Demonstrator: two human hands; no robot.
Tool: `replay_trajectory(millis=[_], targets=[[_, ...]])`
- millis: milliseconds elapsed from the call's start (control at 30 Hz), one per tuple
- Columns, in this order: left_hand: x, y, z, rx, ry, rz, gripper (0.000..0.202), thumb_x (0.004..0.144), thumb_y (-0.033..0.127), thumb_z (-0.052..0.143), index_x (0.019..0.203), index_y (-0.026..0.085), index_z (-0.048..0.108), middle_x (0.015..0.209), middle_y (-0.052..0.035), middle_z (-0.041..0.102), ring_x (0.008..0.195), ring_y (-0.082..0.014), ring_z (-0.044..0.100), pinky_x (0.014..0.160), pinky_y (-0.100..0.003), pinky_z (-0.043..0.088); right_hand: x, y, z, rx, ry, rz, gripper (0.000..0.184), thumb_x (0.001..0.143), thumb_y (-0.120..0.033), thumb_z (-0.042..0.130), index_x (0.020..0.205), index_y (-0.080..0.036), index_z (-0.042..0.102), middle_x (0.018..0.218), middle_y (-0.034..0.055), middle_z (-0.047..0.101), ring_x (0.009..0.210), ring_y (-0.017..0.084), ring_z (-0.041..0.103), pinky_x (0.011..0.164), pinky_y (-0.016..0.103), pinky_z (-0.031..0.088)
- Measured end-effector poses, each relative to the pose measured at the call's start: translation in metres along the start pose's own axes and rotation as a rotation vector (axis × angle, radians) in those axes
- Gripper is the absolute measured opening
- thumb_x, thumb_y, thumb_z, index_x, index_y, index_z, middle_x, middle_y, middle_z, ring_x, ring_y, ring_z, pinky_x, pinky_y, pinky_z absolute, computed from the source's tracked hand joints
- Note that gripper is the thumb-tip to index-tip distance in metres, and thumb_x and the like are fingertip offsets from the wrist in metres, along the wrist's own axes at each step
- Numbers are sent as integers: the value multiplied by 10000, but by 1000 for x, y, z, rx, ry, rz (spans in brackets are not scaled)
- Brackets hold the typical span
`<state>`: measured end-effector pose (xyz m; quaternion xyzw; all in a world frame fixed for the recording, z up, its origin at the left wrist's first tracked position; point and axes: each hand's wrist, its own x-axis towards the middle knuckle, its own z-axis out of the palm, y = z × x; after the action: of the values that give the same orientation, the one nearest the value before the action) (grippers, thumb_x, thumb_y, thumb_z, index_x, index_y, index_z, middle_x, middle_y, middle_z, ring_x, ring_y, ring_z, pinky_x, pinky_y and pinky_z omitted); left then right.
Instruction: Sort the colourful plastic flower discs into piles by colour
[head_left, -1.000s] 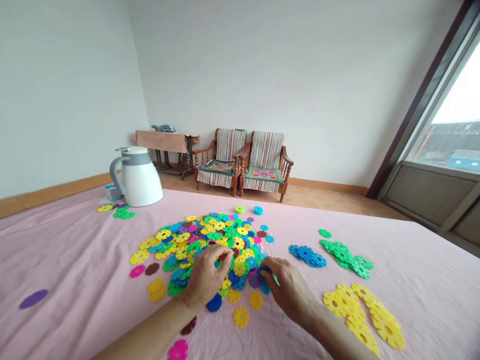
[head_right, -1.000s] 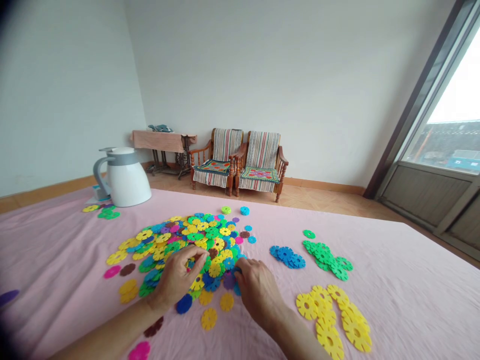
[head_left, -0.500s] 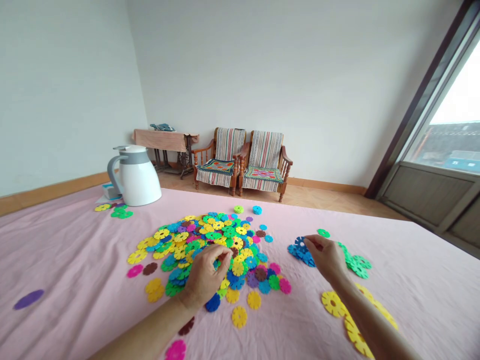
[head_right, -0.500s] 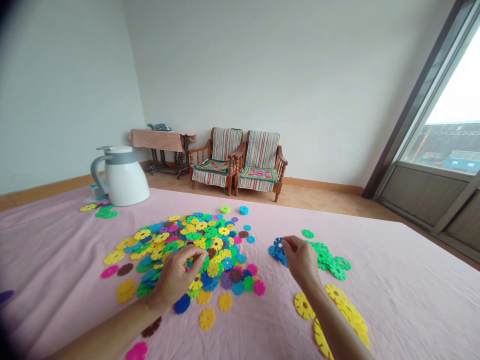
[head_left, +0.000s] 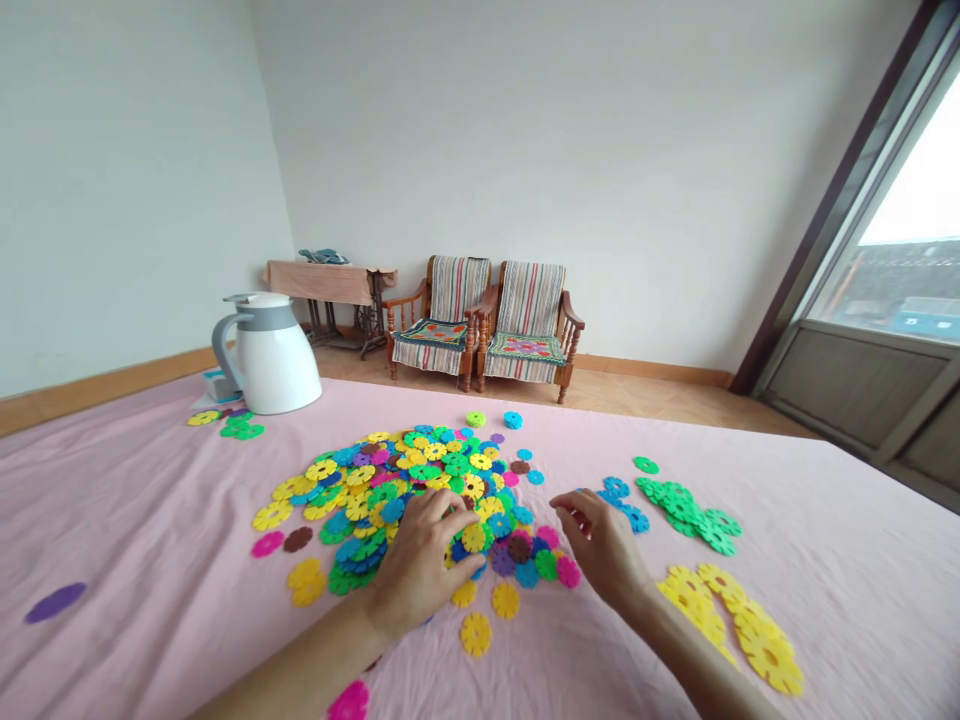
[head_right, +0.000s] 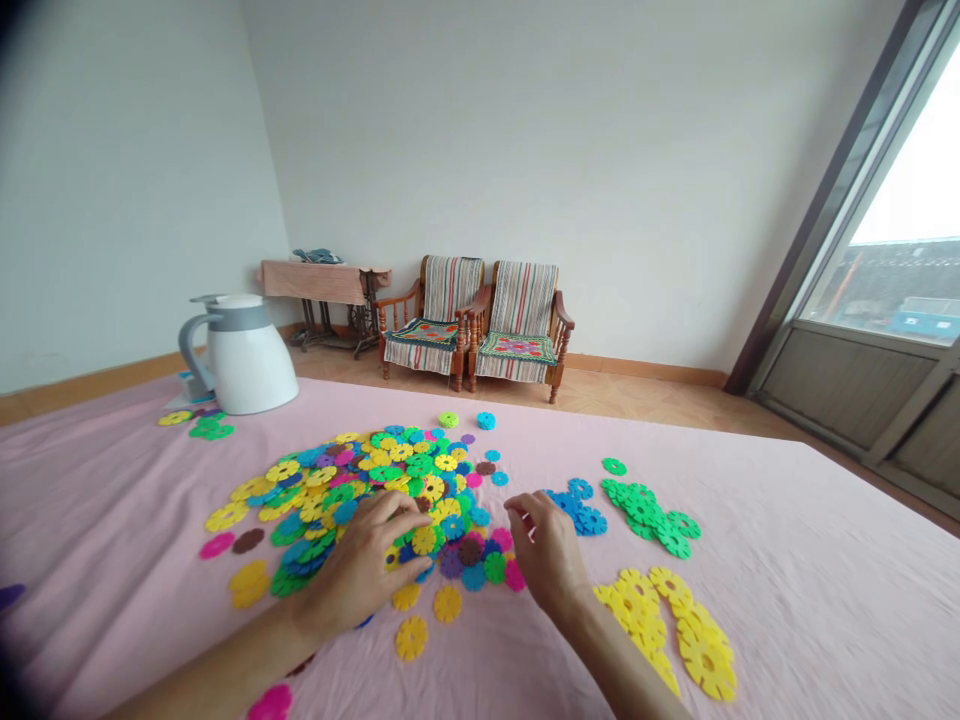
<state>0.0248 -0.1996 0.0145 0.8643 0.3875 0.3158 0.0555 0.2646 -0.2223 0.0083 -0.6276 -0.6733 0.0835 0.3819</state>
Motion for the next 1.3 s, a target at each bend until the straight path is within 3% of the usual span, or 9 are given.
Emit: replay_trajectory(millis=[133,333,433,533,633,800,933,1100,1300], targets=[[0,2,0,19,-40,1,279,711,183,701,976,251,645,956,-19,582,944,-211,522,861,-380,434,-9,-13,8,26,-71,-135,274,853,-221,430,998,-200,662,911,73,667,807,179,599,728,298,457],[1,-4,4,-9,-15,26,211,765,141,619,950,237,651,892,-19,610,901,-197,538,838,-367,433,-16,-33,16,-50,-270,-360,416,862,-174,443,1260,-271,516,1269,47,561,1152,209,463,955,378,352],[1,-6,4,-32,7,34,171,777,166,603,930,226,654,882,-24,616,889,-195,548,832,-361,439,-19,-40,16,-47,-260,-349,346,843,-207,512,1178,-269,576,1213,37,597,1130,208,471,969,382,318],[2,-6,0,-30,40,25,199,786,125,549,936,207,651,890,-35,612,894,-194,552,831,-354,446,-21,-42,14,-31,-237,-329,168,835,-208,531,935,-253,659,991,20,664,973,185,532,906,362,339],[3,-6,-3,1,54,8,305,766,34,472,952,200,647,880,-38,608,910,-196,549,838,-354,448,-22,-42,13,-28,-224,-299,172,852,-188,491,803,-231,650,831,15,657,849,170,540,827,336,366],[1,-5,-4,30,-9,-10,258,784,96,523,980,211,646,908,-37,599,920,-205,530,843,-366,454,-14,-41,21,-85,-182,-230,261,848,-192,487,1068,-240,619,1056,59,626,980,208,511,840,342,381],[0,-2,-2,5,-50,4,216,776,135,580,959,226,649,920,-26,599,933,-202,516,852,-360,452,-6,-47,28,-175,-235,-194,381,846,-182,466,1213,-250,539,1220,79,554,1095,241,469,901,384,361],[1,-1,-2,-23,-48,14,203,768,121,590,935,223,648,899,-26,596,913,-197,522,831,-347,459,-2,-47,34,-126,-237,-185,304,782,-178,527,1077,-226,587,1142,80,573,1051,247,485,888,389,370],[0,-4,-1,-31,-33,22,217,765,118,598,950,224,641,911,-27,598,918,-198,527,830,-346,460,-5,-37,41,48,-94,-125,160,708,-133,533,851,-202,549,911,53,608,885,212,532,787,337,414]])
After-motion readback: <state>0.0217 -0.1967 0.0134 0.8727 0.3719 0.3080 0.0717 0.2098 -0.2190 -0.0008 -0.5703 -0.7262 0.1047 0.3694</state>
